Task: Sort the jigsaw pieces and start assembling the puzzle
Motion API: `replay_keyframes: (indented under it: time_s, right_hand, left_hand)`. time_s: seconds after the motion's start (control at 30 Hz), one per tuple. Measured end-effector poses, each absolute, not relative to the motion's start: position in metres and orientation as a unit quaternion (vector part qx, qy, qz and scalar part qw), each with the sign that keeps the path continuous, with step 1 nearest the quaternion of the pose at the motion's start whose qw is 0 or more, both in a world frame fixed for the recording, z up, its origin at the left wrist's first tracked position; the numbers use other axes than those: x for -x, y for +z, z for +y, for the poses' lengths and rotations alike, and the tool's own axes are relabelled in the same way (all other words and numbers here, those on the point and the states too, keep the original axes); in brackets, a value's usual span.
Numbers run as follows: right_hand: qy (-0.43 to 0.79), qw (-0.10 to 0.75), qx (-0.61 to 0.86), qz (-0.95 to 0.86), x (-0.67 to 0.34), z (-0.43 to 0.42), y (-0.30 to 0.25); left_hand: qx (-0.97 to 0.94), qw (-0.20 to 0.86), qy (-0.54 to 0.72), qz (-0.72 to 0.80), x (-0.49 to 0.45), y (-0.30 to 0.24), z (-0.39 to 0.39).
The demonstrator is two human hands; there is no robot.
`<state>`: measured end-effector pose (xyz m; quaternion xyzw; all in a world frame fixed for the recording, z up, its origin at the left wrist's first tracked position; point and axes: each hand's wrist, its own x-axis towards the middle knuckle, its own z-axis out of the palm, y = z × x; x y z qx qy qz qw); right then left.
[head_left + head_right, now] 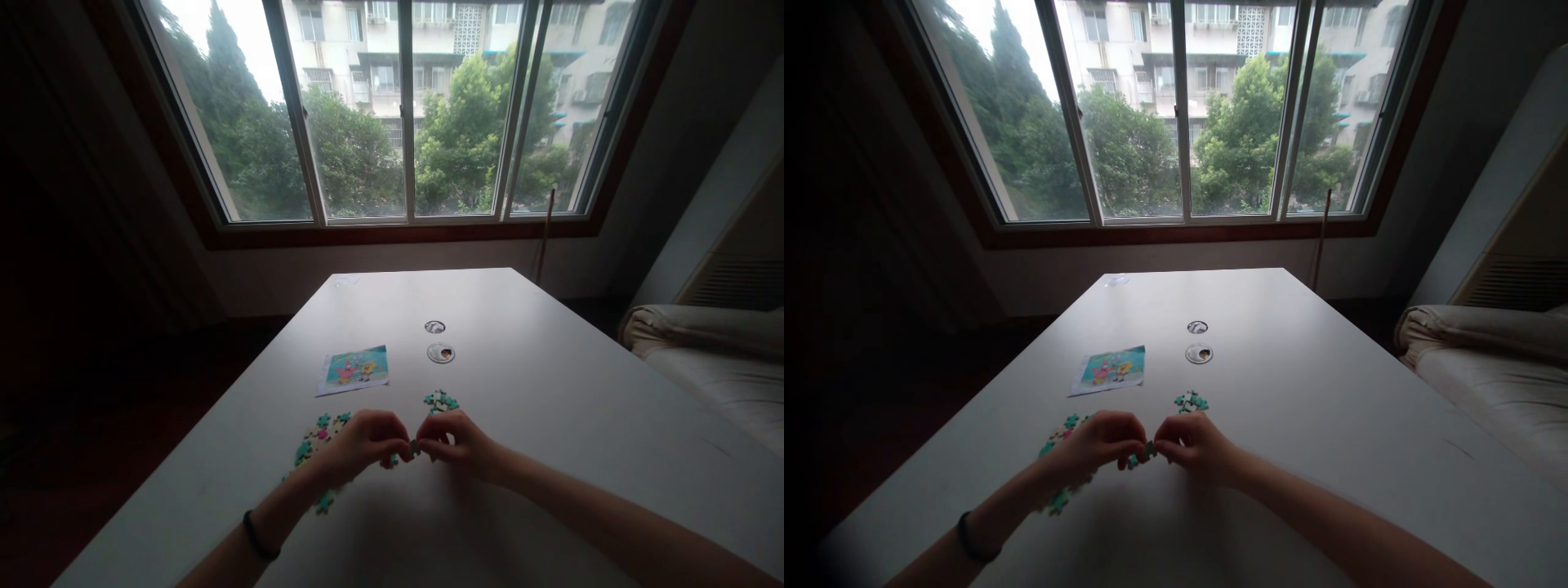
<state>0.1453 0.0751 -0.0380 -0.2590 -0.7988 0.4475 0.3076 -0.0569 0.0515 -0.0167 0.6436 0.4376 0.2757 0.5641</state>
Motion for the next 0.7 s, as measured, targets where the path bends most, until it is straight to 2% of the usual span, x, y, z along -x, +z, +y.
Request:
replay_keyframes:
  time_s: [0.1,0.2,0.37,0.5,0.7]
  right_hand:
    - [0.454,0.302,0.268,-0.794,-0.145,0.075,-0.037]
    - [0.41,0.318,0.283,-0.807,-0.146,0.078,-0.035]
    - [0.322,0.346,0.367,-0.801,-0.155,0.094,-0.032]
    - [0.204,0.335,0.422,-0.817,-0.162,0.108,-0.041]
    - [0.111,0.302,0.44,-0.838,-0.163,0.111,-0.049]
  left_hand:
    - [-0.652,0.556,0.274,0.438,0.057,-0.016,0.052]
    - [-0.677,0.525,0.251,0.45,0.06,-0.013,0.052]
    - [-0.761,0.357,0.203,0.502,0.088,0.002,0.063]
    - [-0.787,0.268,0.178,0.527,0.127,0.017,0.073]
    - [-0.776,0.326,-0.011,0.54,0.154,0.025,0.065]
